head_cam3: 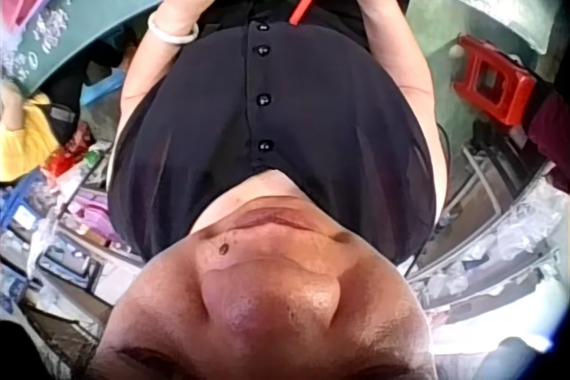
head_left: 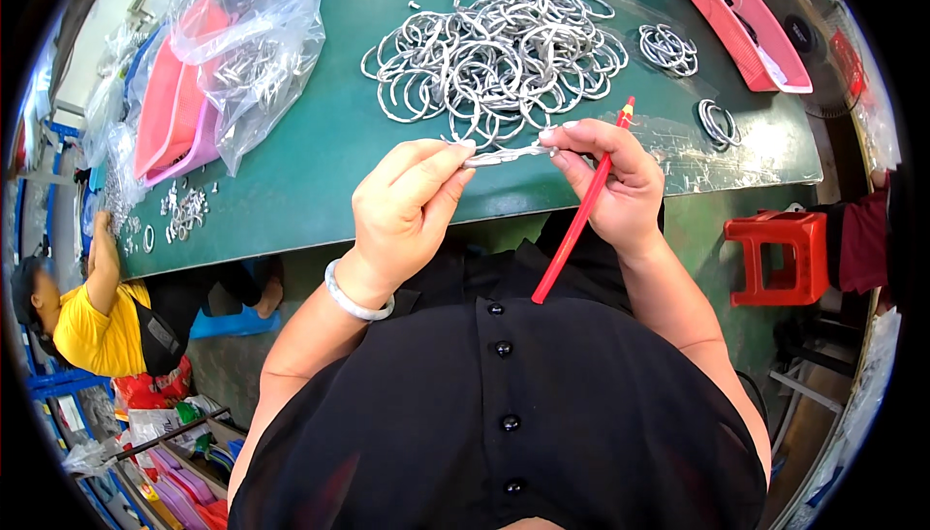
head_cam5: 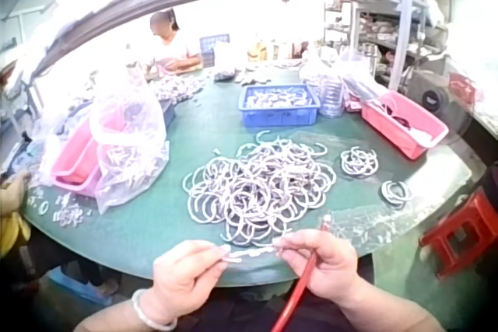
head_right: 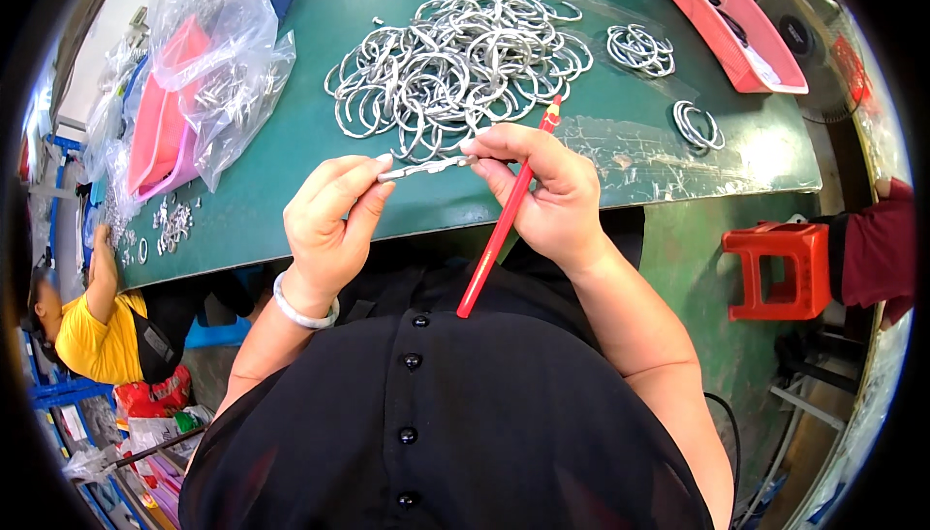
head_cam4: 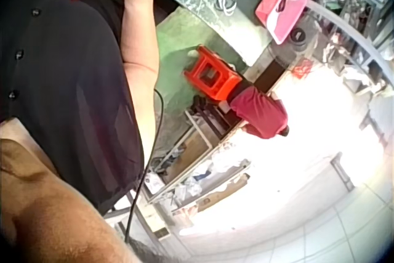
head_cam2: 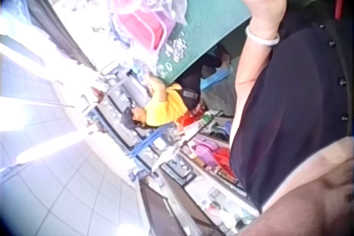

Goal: The person picks up metal rings from a pile on a workbench, marks each one with a red marker, and places some into a pink tray.

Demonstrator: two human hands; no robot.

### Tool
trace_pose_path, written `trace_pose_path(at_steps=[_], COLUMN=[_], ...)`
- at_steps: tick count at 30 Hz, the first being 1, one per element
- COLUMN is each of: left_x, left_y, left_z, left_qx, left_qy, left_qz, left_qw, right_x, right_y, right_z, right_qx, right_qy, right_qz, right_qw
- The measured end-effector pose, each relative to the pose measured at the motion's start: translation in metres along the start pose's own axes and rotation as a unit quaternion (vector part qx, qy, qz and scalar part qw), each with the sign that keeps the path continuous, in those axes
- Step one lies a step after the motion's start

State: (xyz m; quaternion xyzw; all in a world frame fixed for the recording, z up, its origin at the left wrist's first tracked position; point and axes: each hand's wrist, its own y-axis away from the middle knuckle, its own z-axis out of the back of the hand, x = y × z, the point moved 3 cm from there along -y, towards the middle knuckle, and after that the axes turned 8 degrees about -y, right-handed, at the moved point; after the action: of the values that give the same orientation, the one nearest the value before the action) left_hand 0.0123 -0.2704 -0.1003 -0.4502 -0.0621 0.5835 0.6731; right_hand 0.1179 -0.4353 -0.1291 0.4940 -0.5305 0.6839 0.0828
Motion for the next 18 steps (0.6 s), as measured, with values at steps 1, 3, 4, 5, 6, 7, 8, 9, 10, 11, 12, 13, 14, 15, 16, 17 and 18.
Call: trace_pose_path(at_steps=[1,3,4,5,6,7,8,9,10,11,12,13,14,15,16,17,18], left_x=[0.001,0.002,0.004,0.005,0.008,0.011,0.013,0.019,0.023,0.025,0.028,0.031,0.031,0.032,0.032,0.033,0.036], left_y=[0.000,0.000,0.000,0.000,0.001,0.003,0.005,0.007,0.009,0.011,0.013,0.015,0.014,0.015,0.015,0.015,0.017], left_z=[0.000,0.000,0.001,0.000,-0.001,-0.002,-0.004,-0.007,-0.010,-0.012,-0.016,-0.020,-0.021,-0.023,-0.024,-0.025,-0.027], left_qx=[-0.006,-0.010,-0.015,-0.013,-0.006,0.001,0.002,0.011,0.021,0.021,0.025,0.028,0.029,0.029,0.029,0.029,0.040], left_qy=[-0.001,-0.002,-0.004,-0.004,0.012,0.027,0.027,0.068,0.108,0.108,0.188,0.265,0.265,0.318,0.369,0.369,0.392], left_qz=[0.005,0.015,0.026,0.025,0.045,0.064,0.063,0.098,0.133,0.133,0.195,0.256,0.255,0.289,0.320,0.320,0.333], left_qw=[1.000,1.000,1.000,1.000,0.999,0.998,0.998,0.993,0.985,0.985,0.962,0.929,0.929,0.903,0.872,0.872,0.856], right_x=[0.002,0.007,0.011,0.013,0.016,0.019,0.021,0.024,0.026,0.027,0.028,0.029,0.030,0.029,0.029,0.029,0.029], right_y=[-0.001,-0.003,-0.005,-0.006,-0.008,-0.010,-0.012,-0.013,-0.014,-0.015,-0.016,-0.017,-0.017,-0.017,-0.017,-0.018,-0.019], right_z=[0.000,-0.002,-0.003,-0.003,-0.005,-0.007,-0.007,-0.009,-0.011,-0.013,-0.014,-0.016,-0.017,-0.017,-0.018,-0.019,-0.018], right_qx=[0.000,0.005,0.010,0.008,0.020,0.031,0.030,0.039,0.049,0.049,0.048,0.055,0.063,0.062,0.064,0.066,0.065], right_qy=[0.019,0.048,0.077,0.077,0.082,0.087,0.087,0.097,0.107,0.107,0.107,0.108,0.109,0.109,0.114,0.119,0.118], right_qz=[0.011,0.029,0.047,0.047,0.061,0.075,0.075,0.088,0.101,0.114,0.114,0.116,0.119,0.119,0.121,0.124,0.125], right_qw=[1.000,0.998,0.996,0.996,0.995,0.993,0.993,0.991,0.988,0.987,0.987,0.986,0.985,0.985,0.984,0.983,0.983])
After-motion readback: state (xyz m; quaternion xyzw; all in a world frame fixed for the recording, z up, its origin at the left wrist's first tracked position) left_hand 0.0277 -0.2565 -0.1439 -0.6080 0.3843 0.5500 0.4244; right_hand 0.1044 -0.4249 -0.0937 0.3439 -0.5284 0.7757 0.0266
